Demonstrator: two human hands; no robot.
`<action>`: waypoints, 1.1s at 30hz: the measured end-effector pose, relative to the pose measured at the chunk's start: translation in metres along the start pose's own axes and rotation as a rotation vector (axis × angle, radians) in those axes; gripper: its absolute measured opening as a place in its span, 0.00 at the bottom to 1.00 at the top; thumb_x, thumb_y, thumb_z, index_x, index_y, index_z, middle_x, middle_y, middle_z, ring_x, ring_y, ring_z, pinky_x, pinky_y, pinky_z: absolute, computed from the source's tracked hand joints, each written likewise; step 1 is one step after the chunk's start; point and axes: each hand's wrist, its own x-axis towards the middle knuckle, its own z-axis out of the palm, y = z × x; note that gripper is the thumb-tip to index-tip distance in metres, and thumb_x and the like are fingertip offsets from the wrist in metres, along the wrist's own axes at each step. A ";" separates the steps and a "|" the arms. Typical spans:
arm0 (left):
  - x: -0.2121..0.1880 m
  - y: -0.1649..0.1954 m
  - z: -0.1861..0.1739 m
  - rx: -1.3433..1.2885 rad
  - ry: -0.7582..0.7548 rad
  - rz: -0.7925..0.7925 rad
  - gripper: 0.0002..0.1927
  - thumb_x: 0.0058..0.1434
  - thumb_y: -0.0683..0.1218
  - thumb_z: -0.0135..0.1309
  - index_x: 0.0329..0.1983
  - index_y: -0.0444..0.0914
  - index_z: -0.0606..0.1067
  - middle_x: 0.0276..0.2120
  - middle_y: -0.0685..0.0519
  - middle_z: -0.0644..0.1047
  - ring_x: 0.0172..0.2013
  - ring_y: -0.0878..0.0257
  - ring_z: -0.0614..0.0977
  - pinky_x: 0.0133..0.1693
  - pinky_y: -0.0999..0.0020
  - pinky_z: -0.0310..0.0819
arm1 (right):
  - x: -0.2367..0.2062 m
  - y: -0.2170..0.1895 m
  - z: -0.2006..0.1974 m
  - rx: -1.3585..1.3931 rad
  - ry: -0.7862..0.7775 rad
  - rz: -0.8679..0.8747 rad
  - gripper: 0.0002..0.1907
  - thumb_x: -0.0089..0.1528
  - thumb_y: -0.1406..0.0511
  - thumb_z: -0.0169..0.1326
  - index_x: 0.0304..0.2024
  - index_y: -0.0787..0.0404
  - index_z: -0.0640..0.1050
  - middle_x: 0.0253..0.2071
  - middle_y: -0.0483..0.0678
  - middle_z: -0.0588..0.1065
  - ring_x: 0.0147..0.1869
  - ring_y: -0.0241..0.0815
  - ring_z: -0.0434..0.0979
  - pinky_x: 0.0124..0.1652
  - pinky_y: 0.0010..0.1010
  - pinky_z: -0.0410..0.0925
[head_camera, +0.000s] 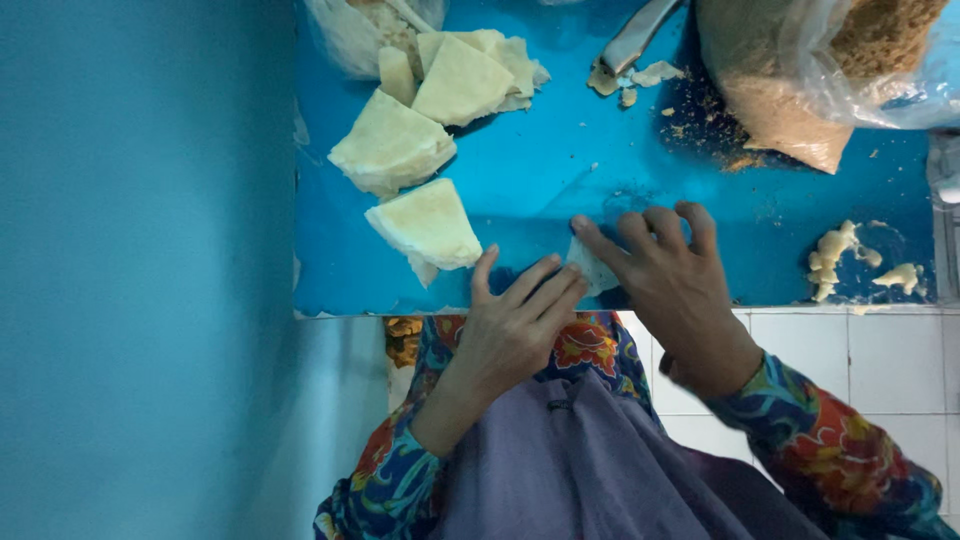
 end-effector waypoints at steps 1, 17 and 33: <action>0.000 0.001 0.001 0.012 0.006 0.003 0.15 0.72 0.48 0.53 0.60 0.43 0.78 0.61 0.57 0.76 0.65 0.62 0.73 0.68 0.30 0.48 | 0.002 0.002 -0.001 0.102 0.002 -0.005 0.34 0.55 0.60 0.65 0.66 0.41 0.76 0.47 0.44 0.73 0.56 0.46 0.70 0.62 0.47 0.59; 0.005 0.006 0.001 0.191 -0.132 0.058 0.26 0.70 0.42 0.48 0.72 0.48 0.70 0.73 0.57 0.66 0.73 0.59 0.62 0.68 0.28 0.52 | -0.131 0.062 -0.016 0.017 0.041 0.659 0.36 0.61 0.84 0.49 0.61 0.44 0.82 0.52 0.46 0.71 0.61 0.50 0.65 0.62 0.42 0.58; -0.018 -0.006 0.004 0.141 -0.007 0.066 0.17 0.71 0.48 0.57 0.62 0.44 0.76 0.64 0.54 0.73 0.69 0.57 0.69 0.67 0.28 0.50 | -0.193 0.069 0.011 -0.125 -0.184 0.587 0.41 0.58 0.80 0.55 0.69 0.40 0.78 0.54 0.44 0.71 0.62 0.43 0.64 0.62 0.43 0.53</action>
